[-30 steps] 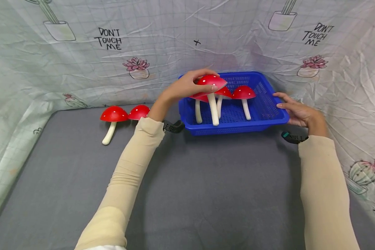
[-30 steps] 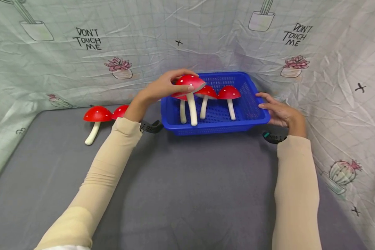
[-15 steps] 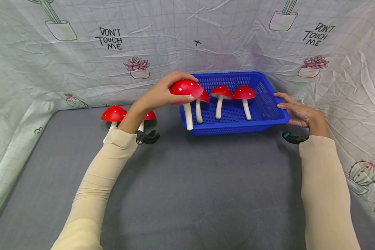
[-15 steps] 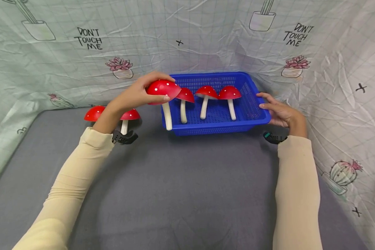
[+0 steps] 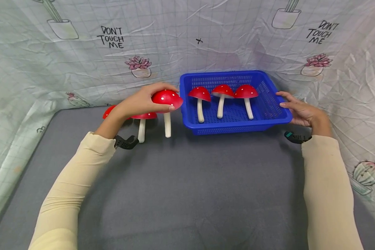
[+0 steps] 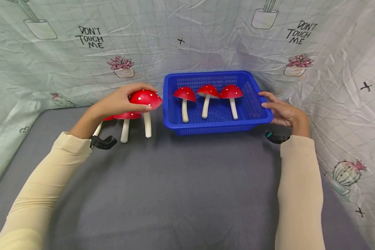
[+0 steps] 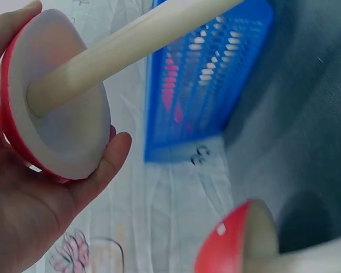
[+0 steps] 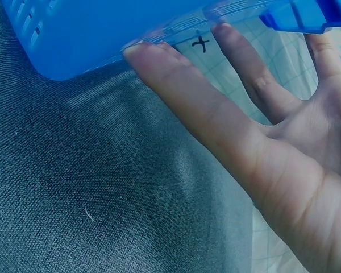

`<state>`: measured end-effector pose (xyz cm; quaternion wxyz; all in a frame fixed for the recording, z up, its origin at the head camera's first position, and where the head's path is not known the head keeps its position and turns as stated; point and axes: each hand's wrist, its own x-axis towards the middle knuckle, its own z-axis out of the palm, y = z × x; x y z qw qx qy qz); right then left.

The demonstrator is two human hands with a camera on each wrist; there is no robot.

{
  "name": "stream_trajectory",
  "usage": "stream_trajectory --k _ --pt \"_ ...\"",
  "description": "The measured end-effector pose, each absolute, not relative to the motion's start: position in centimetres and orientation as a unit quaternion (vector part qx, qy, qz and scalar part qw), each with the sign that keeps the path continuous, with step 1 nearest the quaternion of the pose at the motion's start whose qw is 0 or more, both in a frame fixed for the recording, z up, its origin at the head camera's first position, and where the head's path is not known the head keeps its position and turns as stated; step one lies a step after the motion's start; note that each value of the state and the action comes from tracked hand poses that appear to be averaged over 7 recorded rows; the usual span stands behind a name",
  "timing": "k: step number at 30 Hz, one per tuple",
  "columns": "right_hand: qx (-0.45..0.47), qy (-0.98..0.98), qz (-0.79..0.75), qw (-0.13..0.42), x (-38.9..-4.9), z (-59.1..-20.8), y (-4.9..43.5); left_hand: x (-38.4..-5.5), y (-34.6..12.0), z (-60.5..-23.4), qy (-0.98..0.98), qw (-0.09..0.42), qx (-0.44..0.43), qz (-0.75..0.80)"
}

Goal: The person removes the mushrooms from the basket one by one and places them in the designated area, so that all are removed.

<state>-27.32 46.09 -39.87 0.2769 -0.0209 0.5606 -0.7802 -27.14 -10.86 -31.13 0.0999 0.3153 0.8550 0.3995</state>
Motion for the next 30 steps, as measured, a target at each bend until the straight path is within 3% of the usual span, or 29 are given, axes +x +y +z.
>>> stream_trajectory --k 10,30 --pt "-0.018 0.565 -0.777 0.278 -27.3 -39.7 46.2 -27.4 -12.3 -31.9 0.868 0.086 0.316 0.374" --pt "-0.022 0.557 -0.781 0.283 -27.2 -39.7 46.2 -28.3 -12.3 -32.7 0.887 0.123 0.334 0.294"
